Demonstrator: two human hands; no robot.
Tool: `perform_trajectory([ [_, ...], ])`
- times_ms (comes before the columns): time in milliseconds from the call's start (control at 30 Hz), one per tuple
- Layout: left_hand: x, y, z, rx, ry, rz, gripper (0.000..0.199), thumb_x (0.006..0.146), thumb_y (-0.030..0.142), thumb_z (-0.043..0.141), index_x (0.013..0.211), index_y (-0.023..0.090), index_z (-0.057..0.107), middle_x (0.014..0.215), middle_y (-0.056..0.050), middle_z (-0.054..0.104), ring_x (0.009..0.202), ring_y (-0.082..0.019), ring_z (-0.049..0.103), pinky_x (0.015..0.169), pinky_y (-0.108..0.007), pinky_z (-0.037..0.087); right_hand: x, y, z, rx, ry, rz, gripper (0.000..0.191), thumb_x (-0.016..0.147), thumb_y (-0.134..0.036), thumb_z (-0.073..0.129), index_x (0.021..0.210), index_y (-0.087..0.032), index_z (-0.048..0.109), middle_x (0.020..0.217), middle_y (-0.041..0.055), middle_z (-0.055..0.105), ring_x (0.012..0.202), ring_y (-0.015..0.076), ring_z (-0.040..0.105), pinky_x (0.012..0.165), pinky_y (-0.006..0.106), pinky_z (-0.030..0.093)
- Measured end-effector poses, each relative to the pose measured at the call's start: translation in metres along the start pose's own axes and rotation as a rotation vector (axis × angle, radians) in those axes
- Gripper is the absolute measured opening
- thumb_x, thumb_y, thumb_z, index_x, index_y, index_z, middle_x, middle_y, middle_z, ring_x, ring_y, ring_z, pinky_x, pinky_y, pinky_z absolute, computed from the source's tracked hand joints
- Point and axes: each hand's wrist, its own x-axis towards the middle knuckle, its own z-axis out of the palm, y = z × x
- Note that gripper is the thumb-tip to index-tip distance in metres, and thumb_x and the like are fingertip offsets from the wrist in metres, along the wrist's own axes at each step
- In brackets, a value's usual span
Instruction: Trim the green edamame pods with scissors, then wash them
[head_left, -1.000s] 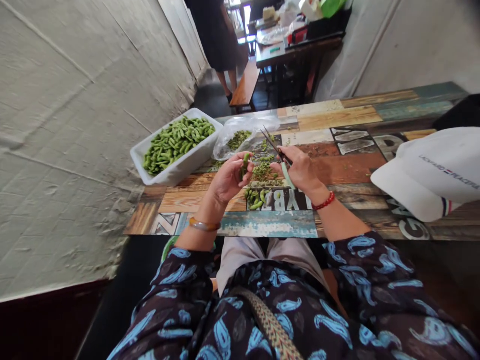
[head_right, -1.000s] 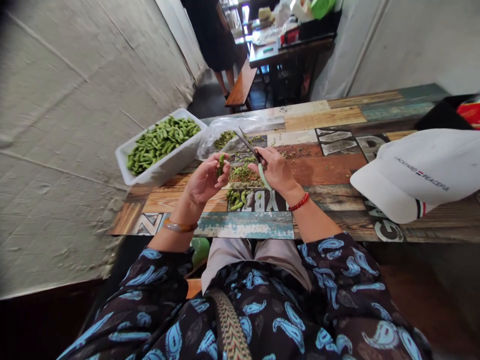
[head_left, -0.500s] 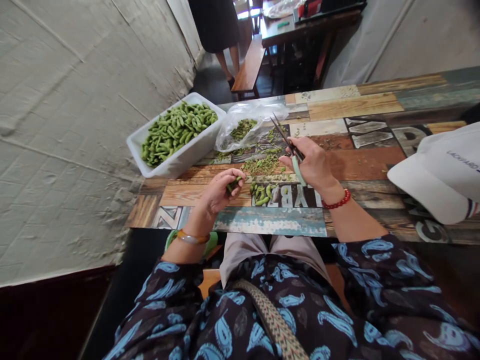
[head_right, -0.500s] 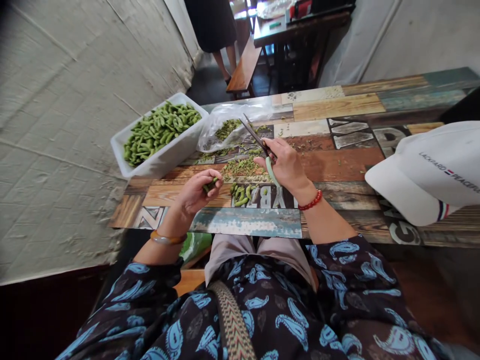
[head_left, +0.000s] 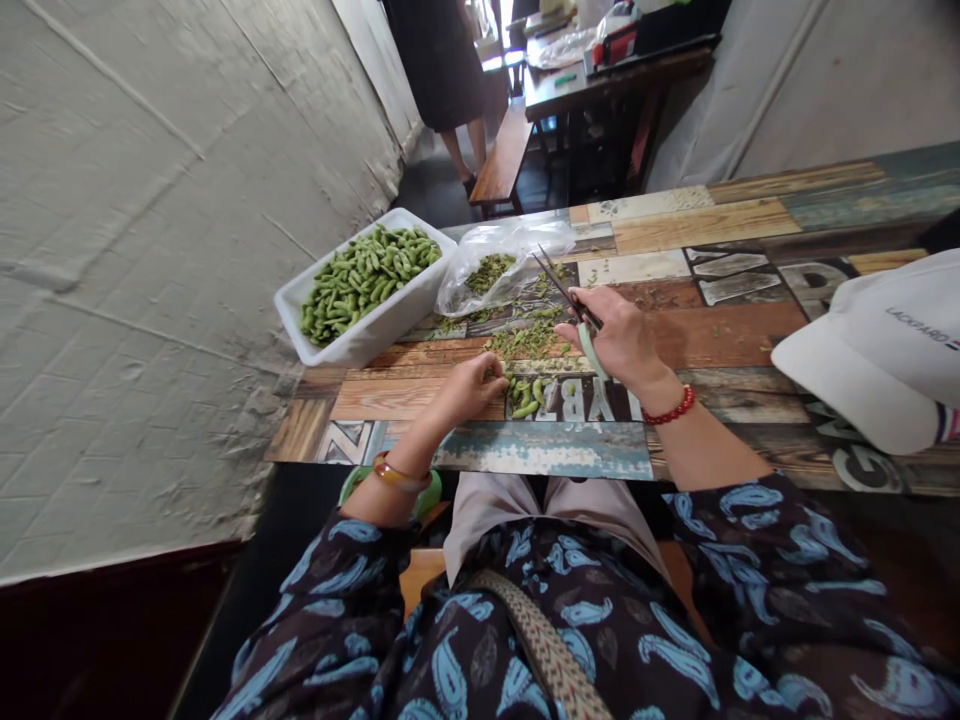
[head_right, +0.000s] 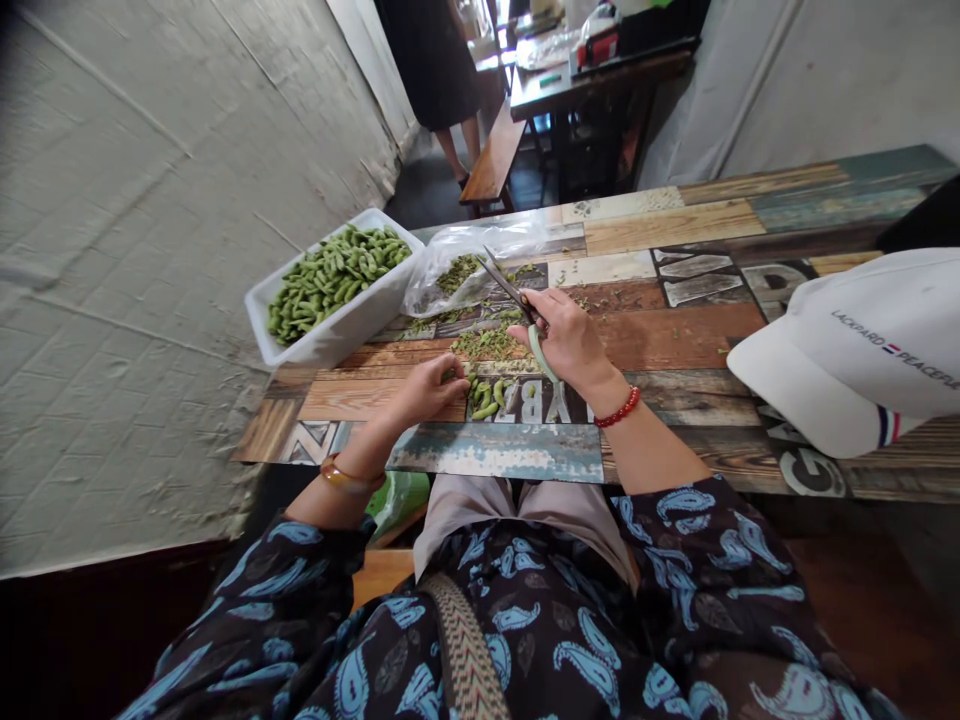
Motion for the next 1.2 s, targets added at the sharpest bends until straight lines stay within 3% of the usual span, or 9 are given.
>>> perform_trajectory([
  [200, 0.013, 0.011, 0.002, 0.162, -0.071, -0.016, 0.007, 0.073, 0.024, 0.067, 0.077, 0.018, 0.064, 0.064, 0.000, 0.056, 0.063, -0.016, 0.049, 0.060, -0.027, 0.031, 0.000, 0.003, 0.003, 0.018, 0.002, -0.001, 0.046, 0.091, -0.051, 0.062, 0.123, -0.019, 0.063, 0.105, 0.0122, 0.068, 0.096, 0.0277, 0.065, 0.087, 0.042, 0.056],
  [333, 0.015, 0.013, 0.001, 0.106, -0.069, 0.020, 0.008, 0.065, 0.011, 0.063, 0.070, 0.018, 0.061, 0.059, 0.002, 0.052, 0.058, -0.014, 0.046, 0.058, -0.027, 0.030, 0.001, 0.002, 0.005, 0.040, 0.009, -0.012, 0.043, 0.091, -0.049, 0.062, 0.122, -0.019, 0.063, 0.102, 0.0116, 0.069, 0.095, 0.0266, 0.066, 0.086, 0.040, 0.057],
  [433, 0.017, 0.013, -0.005, -0.109, -0.010, 0.035, 0.007, 0.066, 0.014, 0.065, 0.067, 0.017, 0.058, 0.059, 0.003, 0.050, 0.057, -0.011, 0.043, 0.056, -0.025, 0.030, 0.002, 0.002, 0.006, 0.049, 0.033, -0.030, 0.043, 0.092, -0.048, 0.061, 0.122, -0.018, 0.062, 0.102, 0.0118, 0.069, 0.095, 0.0264, 0.066, 0.086, 0.040, 0.057],
  [567, 0.023, 0.019, -0.014, -0.688, -0.035, -0.025, 0.023, 0.074, 0.033, 0.072, 0.075, 0.017, 0.055, 0.059, 0.006, 0.044, 0.047, -0.006, 0.032, 0.046, -0.021, 0.023, 0.002, 0.001, 0.005, 0.049, 0.029, -0.025, 0.042, 0.091, -0.047, 0.063, 0.123, -0.020, 0.061, 0.101, 0.0111, 0.069, 0.095, 0.0267, 0.067, 0.086, 0.041, 0.057],
  [733, 0.044, 0.037, -0.013, -1.150, 0.003, -0.053, 0.039, 0.061, 0.033, 0.085, 0.086, 0.014, 0.062, 0.071, 0.001, 0.060, 0.046, -0.002, 0.036, 0.043, -0.017, 0.020, 0.002, 0.000, 0.003, 0.029, 0.020, -0.019, 0.043, 0.091, -0.047, 0.062, 0.124, -0.020, 0.061, 0.103, 0.0117, 0.069, 0.094, 0.0265, 0.066, 0.085, 0.042, 0.058],
  [800, 0.053, 0.043, -0.011, -1.207, -0.003, -0.038, 0.044, 0.059, 0.032, 0.087, 0.093, 0.013, 0.067, 0.073, 0.000, 0.062, 0.048, -0.002, 0.040, 0.043, -0.017, 0.022, 0.002, -0.001, 0.002, 0.023, 0.009, -0.016, 0.042, 0.091, -0.046, 0.063, 0.124, -0.020, 0.061, 0.105, 0.0121, 0.068, 0.091, 0.0257, 0.066, 0.083, 0.042, 0.059],
  [1000, 0.064, 0.043, -0.006, -1.203, 0.033, -0.039, 0.038, 0.059, 0.037, 0.089, 0.080, 0.013, 0.068, 0.066, 0.002, 0.059, 0.048, -0.002, 0.042, 0.044, -0.016, 0.026, 0.001, -0.001, 0.003, 0.054, -0.084, -0.029, 0.048, 0.087, -0.043, 0.070, 0.129, -0.022, 0.059, 0.106, 0.0093, 0.065, 0.079, 0.0205, 0.065, 0.075, 0.037, 0.060],
  [1200, 0.063, 0.029, 0.002, -1.179, 0.079, -0.068, 0.036, 0.058, 0.038, 0.089, 0.076, 0.014, 0.070, 0.058, 0.005, 0.055, 0.046, -0.003, 0.039, 0.044, -0.017, 0.027, -0.001, -0.003, 0.005, 0.051, -0.198, -0.058, 0.049, 0.085, -0.036, 0.074, 0.129, -0.022, 0.058, 0.108, 0.0100, 0.064, 0.091, 0.0241, 0.065, 0.081, 0.040, 0.059],
])
